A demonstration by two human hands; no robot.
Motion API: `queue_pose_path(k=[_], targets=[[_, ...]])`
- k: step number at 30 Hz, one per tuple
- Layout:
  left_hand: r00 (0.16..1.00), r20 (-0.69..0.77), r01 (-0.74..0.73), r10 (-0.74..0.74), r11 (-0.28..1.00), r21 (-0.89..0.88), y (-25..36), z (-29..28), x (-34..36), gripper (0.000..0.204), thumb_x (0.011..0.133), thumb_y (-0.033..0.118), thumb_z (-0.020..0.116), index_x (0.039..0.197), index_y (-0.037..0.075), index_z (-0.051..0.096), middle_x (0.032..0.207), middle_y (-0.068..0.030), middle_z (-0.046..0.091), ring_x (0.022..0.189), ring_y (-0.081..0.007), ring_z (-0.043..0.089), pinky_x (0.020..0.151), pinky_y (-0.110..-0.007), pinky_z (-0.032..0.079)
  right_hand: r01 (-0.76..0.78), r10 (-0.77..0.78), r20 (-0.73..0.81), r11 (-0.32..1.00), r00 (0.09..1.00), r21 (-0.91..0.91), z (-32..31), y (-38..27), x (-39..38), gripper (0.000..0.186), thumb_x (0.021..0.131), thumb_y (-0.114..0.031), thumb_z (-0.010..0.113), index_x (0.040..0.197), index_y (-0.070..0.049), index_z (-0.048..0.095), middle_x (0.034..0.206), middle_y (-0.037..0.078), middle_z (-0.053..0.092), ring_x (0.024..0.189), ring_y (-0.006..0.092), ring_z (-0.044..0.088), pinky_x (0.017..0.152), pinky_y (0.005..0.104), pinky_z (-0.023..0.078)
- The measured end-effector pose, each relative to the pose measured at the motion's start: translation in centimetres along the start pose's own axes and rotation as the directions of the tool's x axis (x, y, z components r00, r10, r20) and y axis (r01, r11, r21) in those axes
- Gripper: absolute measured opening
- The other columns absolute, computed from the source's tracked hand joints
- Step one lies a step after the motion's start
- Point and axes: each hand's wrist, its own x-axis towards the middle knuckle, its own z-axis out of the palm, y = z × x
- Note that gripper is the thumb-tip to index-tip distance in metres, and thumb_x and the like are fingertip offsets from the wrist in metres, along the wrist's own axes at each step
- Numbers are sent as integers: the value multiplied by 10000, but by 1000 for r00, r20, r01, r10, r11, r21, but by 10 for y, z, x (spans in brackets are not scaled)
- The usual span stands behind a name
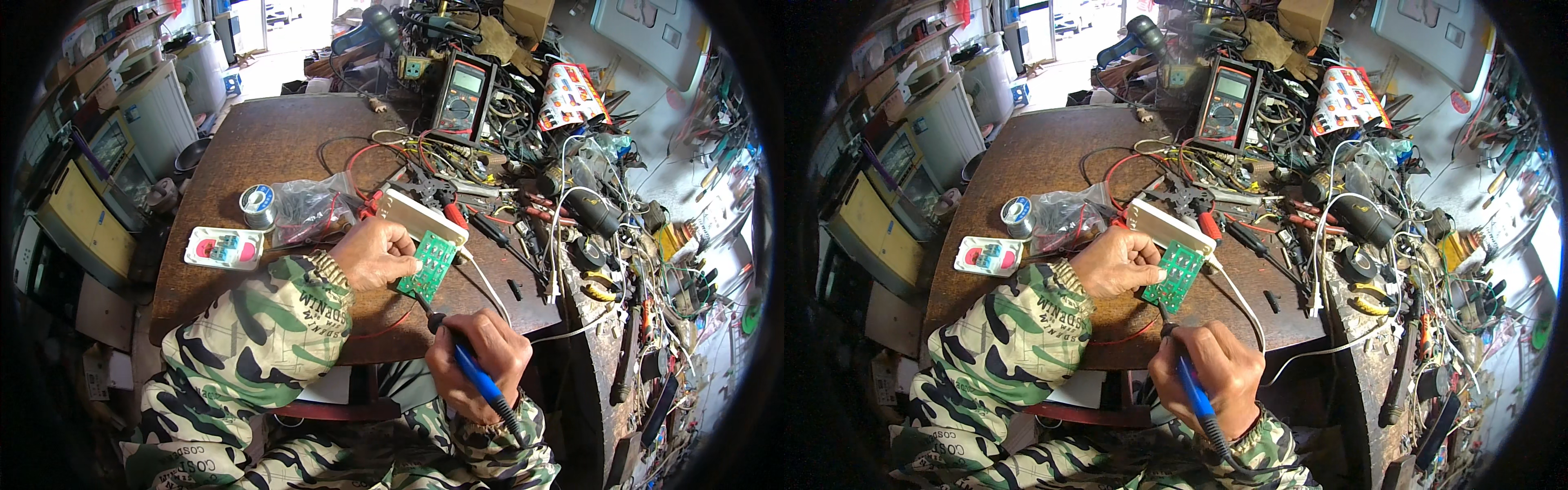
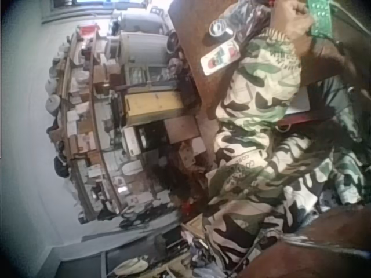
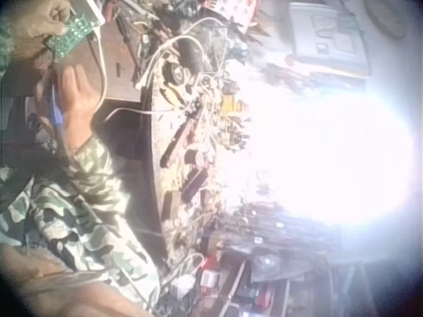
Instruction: The person solders components onto a green circuit board using a soldering iron and solder wire. They hold the board steady with one hand while applying heat and solder with the other, then briefly inspect the board and place it into a white plastic case.
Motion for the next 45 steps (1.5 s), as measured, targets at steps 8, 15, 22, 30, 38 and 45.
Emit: queue_pose_path(k=[8,15,22,30,38,45], targets=[[1000,-8,-16,16,999,32,-2,0,2,189,845,108,776,898,-42,674,805,-51,691,718,-81,627,627,-260,514,-119,123,-81,992,989,53,-5,1,-9,119,713,15,720,825,13,680,667,117,632,539,227,640,507,305,480],[1000,-6,-18,18,999,27,-3,1,3,187,849,110,775,896,-38,670,798,-46,687,704,-80,622,614,-258,508,-427,548,-110,749,829,506,-11,8,-38,276,947,-157,631,1059,92,672,777,119,686,621,144,636,582,275,492],[1000,-14,27,-26,999,38,4,-2,-2,191,847,114,775,893,-39,670,800,-46,685,713,-80,623,623,-255,508,-395,539,-164,762,826,513,-4,32,-56,281,883,-111,720,1069,96,678,834,127,688,680,168,635,656,289,502],[999,0,51,-51,995,81,12,-3,-7,194,880,97,758,955,-37,639,860,-23,657,774,-61,613,676,-238,515,-275,482,-323,811,815,516,20,43,-65,171,903,-127,690,885,33,630,697,71,638,556,99,550,541,232,431],[997,37,67,-66,998,-13,10,-2,-3,180,891,101,749,951,-38,650,823,-38,670,695,-82,621,602,-253,509,-356,569,-287,758,770,547,20,44,-65,166,894,-78,734,895,25,603,710,71,654,573,92,588,549,234,480],[987,135,95,-91,995,-23,3,-2,9,220,931,151,733,1020,-34,651,838,-31,667,671,-80,619,573,-243,495,-342,584,-308,743,752,575,16,47,-71,179,920,-84,722,944,33,588,748,109,653,545,150,598,523,263,487]])
